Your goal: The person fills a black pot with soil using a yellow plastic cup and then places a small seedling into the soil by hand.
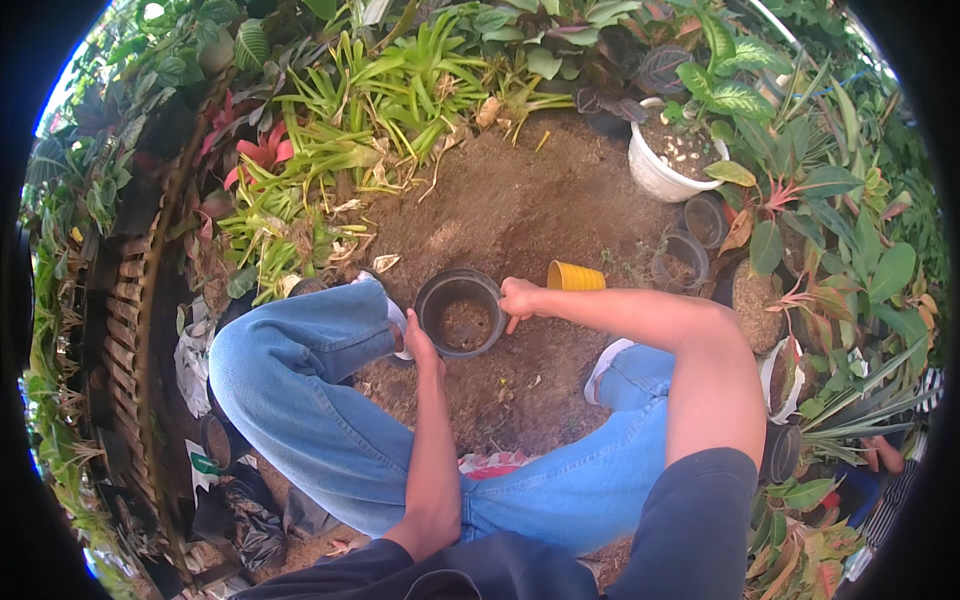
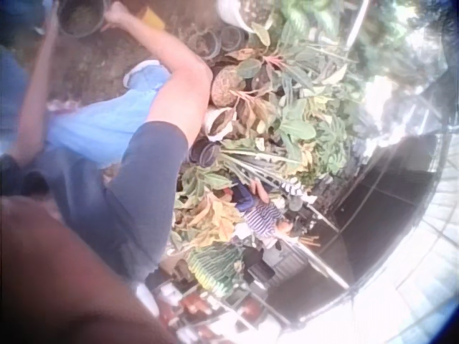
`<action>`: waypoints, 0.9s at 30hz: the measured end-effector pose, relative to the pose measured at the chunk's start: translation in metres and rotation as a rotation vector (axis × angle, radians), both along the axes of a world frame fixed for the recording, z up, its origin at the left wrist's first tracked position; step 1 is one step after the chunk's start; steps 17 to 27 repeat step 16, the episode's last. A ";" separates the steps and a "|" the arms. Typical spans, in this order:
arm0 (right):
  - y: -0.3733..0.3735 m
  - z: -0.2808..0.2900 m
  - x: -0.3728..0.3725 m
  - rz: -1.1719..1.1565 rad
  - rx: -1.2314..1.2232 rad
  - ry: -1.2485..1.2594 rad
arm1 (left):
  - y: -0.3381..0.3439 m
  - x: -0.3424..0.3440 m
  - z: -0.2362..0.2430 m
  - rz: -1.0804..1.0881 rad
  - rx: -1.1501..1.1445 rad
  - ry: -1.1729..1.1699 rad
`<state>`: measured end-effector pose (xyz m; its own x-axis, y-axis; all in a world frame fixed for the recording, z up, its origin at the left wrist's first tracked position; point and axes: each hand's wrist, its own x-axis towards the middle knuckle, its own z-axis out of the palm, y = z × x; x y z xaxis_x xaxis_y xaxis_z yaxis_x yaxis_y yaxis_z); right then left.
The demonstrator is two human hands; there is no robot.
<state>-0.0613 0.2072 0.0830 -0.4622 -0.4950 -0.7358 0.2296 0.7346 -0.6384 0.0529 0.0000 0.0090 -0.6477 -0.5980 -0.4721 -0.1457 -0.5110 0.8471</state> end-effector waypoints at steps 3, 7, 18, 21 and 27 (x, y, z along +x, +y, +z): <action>-0.014 -0.017 0.014 -0.022 0.016 0.023 | -0.010 0.011 -0.025 0.074 -0.049 -0.049; -0.015 -0.027 0.019 -0.050 -0.048 0.271 | 0.003 0.005 -0.032 0.170 -0.173 -0.057; 0.024 0.004 -0.020 0.026 0.160 0.351 | 0.025 -0.018 -0.022 0.193 -0.302 -0.151; 0.024 0.004 -0.020 0.026 0.160 0.351 | 0.025 -0.018 -0.022 0.193 -0.302 -0.151; 0.024 0.004 -0.020 0.026 0.160 0.351 | 0.025 -0.018 -0.022 0.193 -0.302 -0.151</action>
